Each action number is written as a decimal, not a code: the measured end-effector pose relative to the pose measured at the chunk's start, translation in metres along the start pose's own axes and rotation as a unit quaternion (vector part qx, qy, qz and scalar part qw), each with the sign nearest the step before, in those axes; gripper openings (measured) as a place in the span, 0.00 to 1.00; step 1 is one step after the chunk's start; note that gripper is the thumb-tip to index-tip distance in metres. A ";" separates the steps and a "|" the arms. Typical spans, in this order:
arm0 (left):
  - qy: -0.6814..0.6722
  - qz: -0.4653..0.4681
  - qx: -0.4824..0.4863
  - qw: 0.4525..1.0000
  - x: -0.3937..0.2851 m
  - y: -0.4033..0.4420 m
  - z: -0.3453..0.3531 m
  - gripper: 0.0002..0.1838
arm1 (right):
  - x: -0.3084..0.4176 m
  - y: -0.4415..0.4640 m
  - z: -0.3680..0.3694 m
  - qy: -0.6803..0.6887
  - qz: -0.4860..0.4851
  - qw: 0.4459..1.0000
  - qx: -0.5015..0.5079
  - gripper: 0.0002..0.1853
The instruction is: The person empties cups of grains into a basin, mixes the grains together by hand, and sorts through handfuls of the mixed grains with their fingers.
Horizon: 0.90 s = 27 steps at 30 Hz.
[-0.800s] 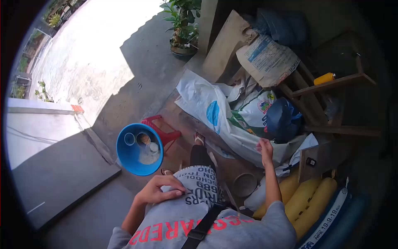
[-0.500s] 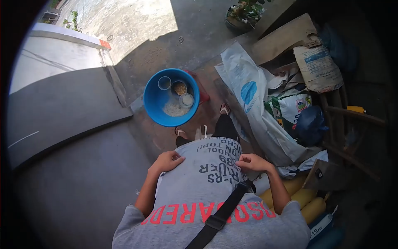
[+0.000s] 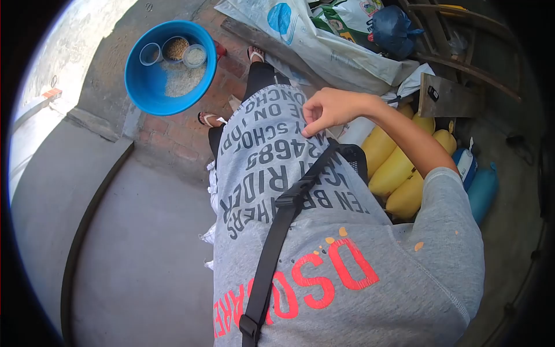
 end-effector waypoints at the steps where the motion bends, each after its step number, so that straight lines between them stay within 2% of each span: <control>1: -0.001 0.018 0.003 1.000 -0.004 0.005 -0.002 0.20 | 0.010 0.006 0.000 -0.020 -0.025 0.999 0.001 0.25; 6: -0.010 0.087 0.012 0.996 -0.031 0.035 -0.011 0.23 | 0.006 0.021 -0.022 0.006 -0.041 0.999 -0.012 0.24; 9: -0.011 0.108 0.012 0.994 -0.051 0.043 -0.018 0.25 | 0.023 -0.003 -0.035 0.014 -0.046 0.996 -0.075 0.27; 10: -0.010 0.111 0.011 0.994 -0.058 0.041 -0.021 0.26 | 0.013 -0.019 -0.031 0.083 -0.003 0.992 -0.092 0.35; 11: -0.011 0.117 0.012 0.993 -0.066 0.042 -0.024 0.26 | -0.010 -0.039 -0.025 0.167 0.044 0.977 -0.125 0.49; 12: -0.011 0.122 0.015 0.992 -0.074 0.044 -0.025 0.27 | -0.047 -0.051 -0.004 0.259 0.096 0.953 -0.128 0.54; 14: -0.014 0.134 0.021 0.991 -0.089 0.050 -0.027 0.28 | -0.064 -0.069 0.076 0.456 0.147 0.877 -0.035 0.56; 16: -0.021 0.149 0.026 0.988 -0.107 0.058 -0.030 0.30 | -0.053 -0.051 0.139 0.630 0.044 0.773 -0.060 0.60; 18: -0.024 0.171 0.035 0.984 -0.125 0.070 -0.033 0.31 | -0.065 -0.047 0.126 0.620 0.025 0.775 -0.120 0.60; 20: -0.020 0.199 0.050 0.979 -0.149 0.077 -0.033 0.33 | -0.053 -0.049 0.104 0.636 0.008 0.754 -0.167 0.61; 23: -0.014 0.279 0.084 0.956 -0.192 0.072 -0.033 0.35 | -0.004 -0.067 0.041 0.555 -0.054 0.801 -0.215 0.63; 26: 0.064 0.414 0.118 0.901 -0.265 0.006 0.003 0.37 | 0.035 -0.081 -0.014 0.450 -0.061 0.840 -0.296 0.61; 27: 0.138 0.467 0.110 0.867 -0.299 -0.035 0.030 0.44 | 0.041 -0.084 -0.028 0.406 -0.057 0.857 -0.313 0.61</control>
Point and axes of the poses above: each hand's wrist, its own y-axis towards the middle knuckle, its own z-axis out of the palm, x = y × z, the point moved 10 cm from there along y, towards the middle knuckle, and after that the axes turned 8 degrees about -z, right-handed, at the moved point
